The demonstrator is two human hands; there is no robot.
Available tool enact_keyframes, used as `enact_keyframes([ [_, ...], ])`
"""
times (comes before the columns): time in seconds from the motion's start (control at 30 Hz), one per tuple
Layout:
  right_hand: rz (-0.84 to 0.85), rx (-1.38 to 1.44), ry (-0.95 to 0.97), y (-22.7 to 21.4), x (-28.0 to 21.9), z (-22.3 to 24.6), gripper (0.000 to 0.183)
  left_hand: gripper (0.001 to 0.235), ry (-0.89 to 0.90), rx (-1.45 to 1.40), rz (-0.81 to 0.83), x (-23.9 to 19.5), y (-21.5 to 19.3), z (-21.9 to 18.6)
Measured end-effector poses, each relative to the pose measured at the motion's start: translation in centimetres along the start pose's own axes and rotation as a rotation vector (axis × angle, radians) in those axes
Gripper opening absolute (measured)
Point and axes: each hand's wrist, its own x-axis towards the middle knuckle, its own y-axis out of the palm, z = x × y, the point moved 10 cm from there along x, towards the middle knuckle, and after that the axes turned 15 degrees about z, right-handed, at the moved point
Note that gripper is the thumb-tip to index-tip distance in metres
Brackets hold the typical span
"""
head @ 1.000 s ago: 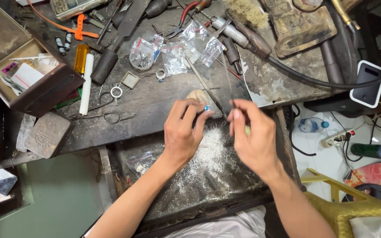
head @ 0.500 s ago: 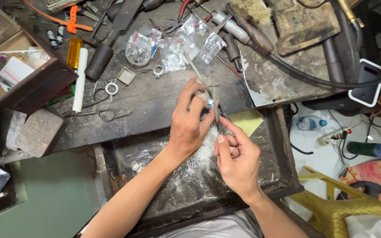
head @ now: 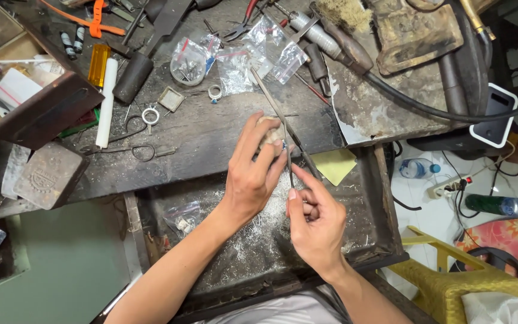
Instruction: Filing a small metal jewelry component with a needle file at a workbench to refine its shape.
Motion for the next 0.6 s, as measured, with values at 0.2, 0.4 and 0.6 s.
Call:
enact_keyframes([
  [0.2, -0.018, -0.015, -0.013, 0.0, -0.1, 0.1, 0.036, 0.018, -0.089, -0.019, 0.019, -0.6, 0.8, 1.5],
  [0.4, 0.001, -0.082, -0.010, 0.0, 1.3, 0.2, 0.034, 0.023, -0.057, -0.001, 0.010, -0.3, 0.6, 0.9],
  [0.6, -0.024, -0.136, -0.075, 0.8, -0.3, -1.2, 0.034, 0.027, -0.073, 0.000, 0.017, -0.5, 0.8, 1.3],
])
